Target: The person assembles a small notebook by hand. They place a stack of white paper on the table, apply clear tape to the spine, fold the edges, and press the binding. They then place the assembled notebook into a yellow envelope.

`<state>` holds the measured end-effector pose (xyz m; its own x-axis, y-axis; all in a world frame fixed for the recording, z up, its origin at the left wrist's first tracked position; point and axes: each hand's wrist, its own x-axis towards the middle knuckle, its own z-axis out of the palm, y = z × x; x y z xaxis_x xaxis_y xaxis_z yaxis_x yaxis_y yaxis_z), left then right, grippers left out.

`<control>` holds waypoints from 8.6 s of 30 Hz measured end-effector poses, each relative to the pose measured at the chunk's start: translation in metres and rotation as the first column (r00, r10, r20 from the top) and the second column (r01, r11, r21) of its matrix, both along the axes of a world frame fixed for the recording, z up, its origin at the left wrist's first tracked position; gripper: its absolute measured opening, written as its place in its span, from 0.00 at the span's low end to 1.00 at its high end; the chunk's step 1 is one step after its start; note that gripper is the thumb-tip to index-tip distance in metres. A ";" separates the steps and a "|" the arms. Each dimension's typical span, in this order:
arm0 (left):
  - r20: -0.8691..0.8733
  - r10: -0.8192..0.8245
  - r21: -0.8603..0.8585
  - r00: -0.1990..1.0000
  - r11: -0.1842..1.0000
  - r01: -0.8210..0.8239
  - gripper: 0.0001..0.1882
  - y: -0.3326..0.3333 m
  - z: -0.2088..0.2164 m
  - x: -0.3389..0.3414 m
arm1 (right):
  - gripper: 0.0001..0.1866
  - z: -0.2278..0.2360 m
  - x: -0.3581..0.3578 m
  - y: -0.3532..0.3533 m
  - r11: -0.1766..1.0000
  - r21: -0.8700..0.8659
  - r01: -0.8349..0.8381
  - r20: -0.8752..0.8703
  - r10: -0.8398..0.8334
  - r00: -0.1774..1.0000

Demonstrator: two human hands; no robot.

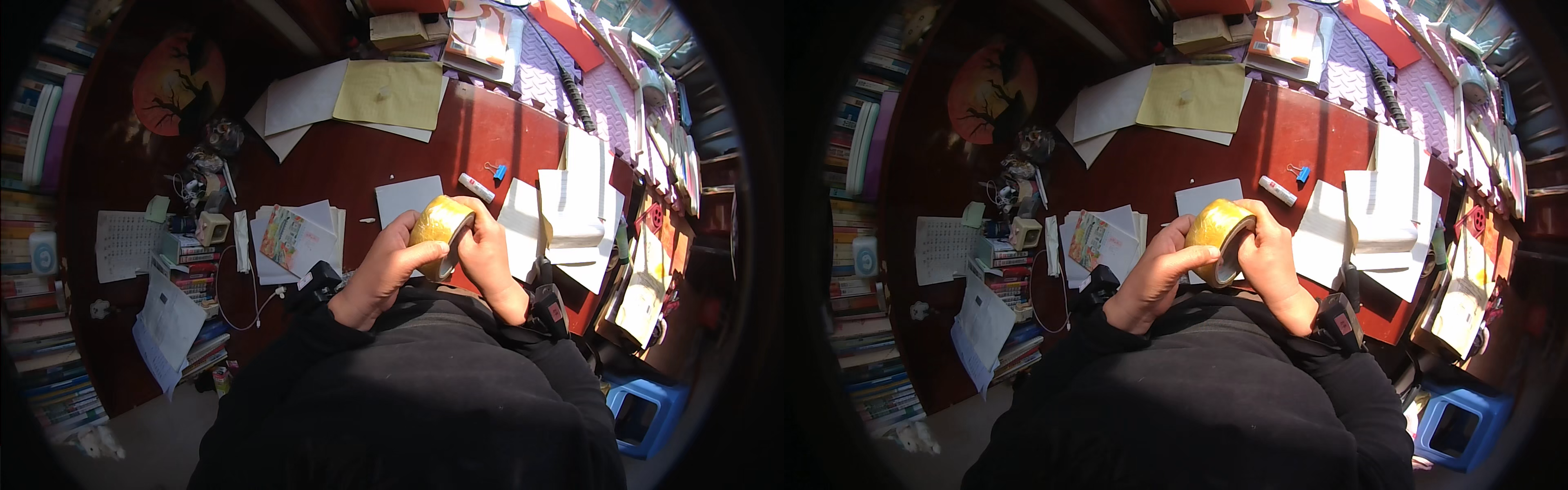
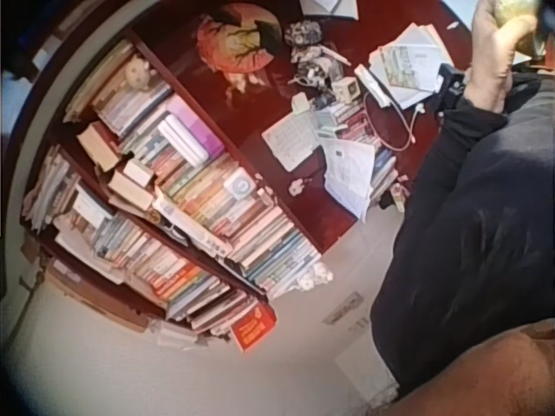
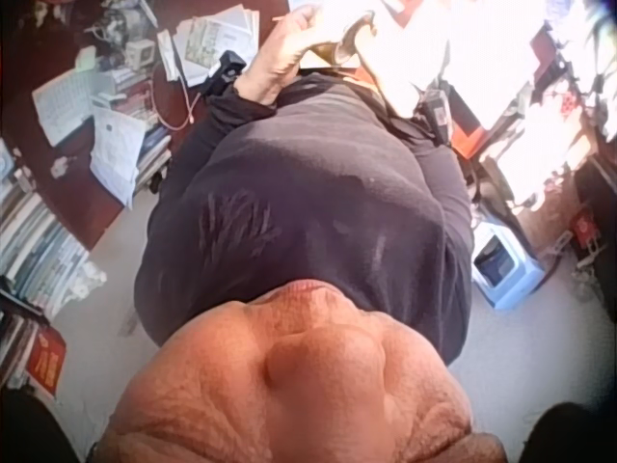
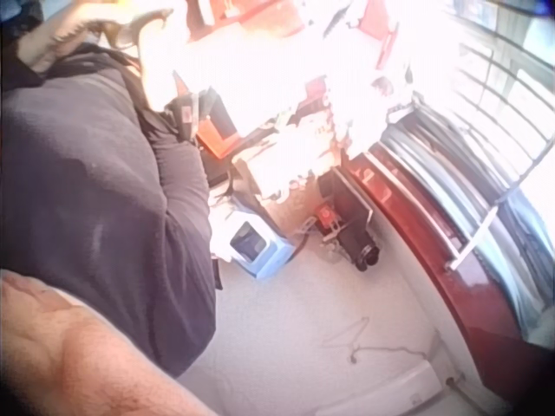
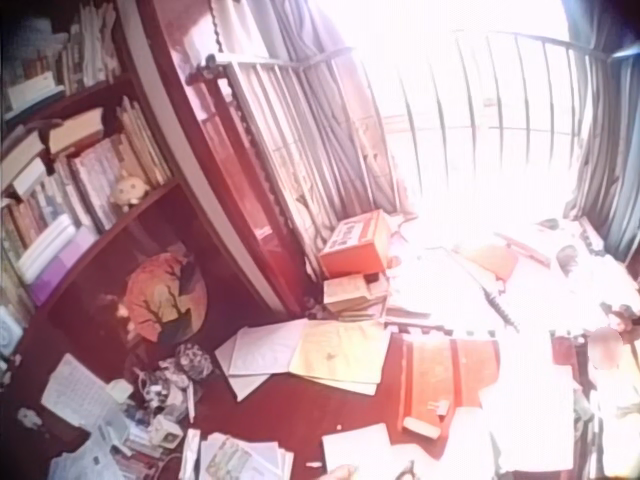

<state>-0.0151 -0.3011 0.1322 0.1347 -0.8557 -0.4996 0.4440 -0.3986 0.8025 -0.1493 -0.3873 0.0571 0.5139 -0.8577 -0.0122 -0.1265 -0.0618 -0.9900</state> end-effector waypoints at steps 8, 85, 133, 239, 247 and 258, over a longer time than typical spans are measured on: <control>-0.069 0.063 0.044 0.996 0.997 -0.060 0.21 0.001 -0.005 0.003 | 0.19 0.002 -0.002 -0.004 0.993 -0.110 -0.050 -0.106 0.038 0.994; 0.323 -0.001 -0.160 0.947 0.986 0.055 0.05 0.000 0.026 0.006 | 0.25 0.031 -0.012 -0.015 0.950 -0.295 -0.103 0.240 0.178 0.954; 0.466 -0.199 -0.078 0.862 0.961 0.264 0.09 -0.040 0.034 0.030 | 0.22 0.035 -0.013 -0.025 0.995 -0.025 -0.101 0.253 0.104 0.962; 0.780 0.202 -0.423 0.593 0.868 0.261 0.07 -0.017 0.103 0.027 | 0.26 0.047 0.013 -0.044 0.877 -0.224 -0.425 0.389 0.480 0.786; 0.853 0.251 -0.400 0.459 0.878 0.263 0.05 -0.013 0.104 0.038 | 0.05 0.055 0.016 -0.042 0.886 0.024 -0.464 0.514 0.387 0.765; 0.665 0.293 -0.174 0.687 0.955 -0.239 0.08 0.031 0.043 0.071 | 0.04 0.067 -0.005 -0.056 0.763 -0.168 -0.625 0.116 0.644 0.756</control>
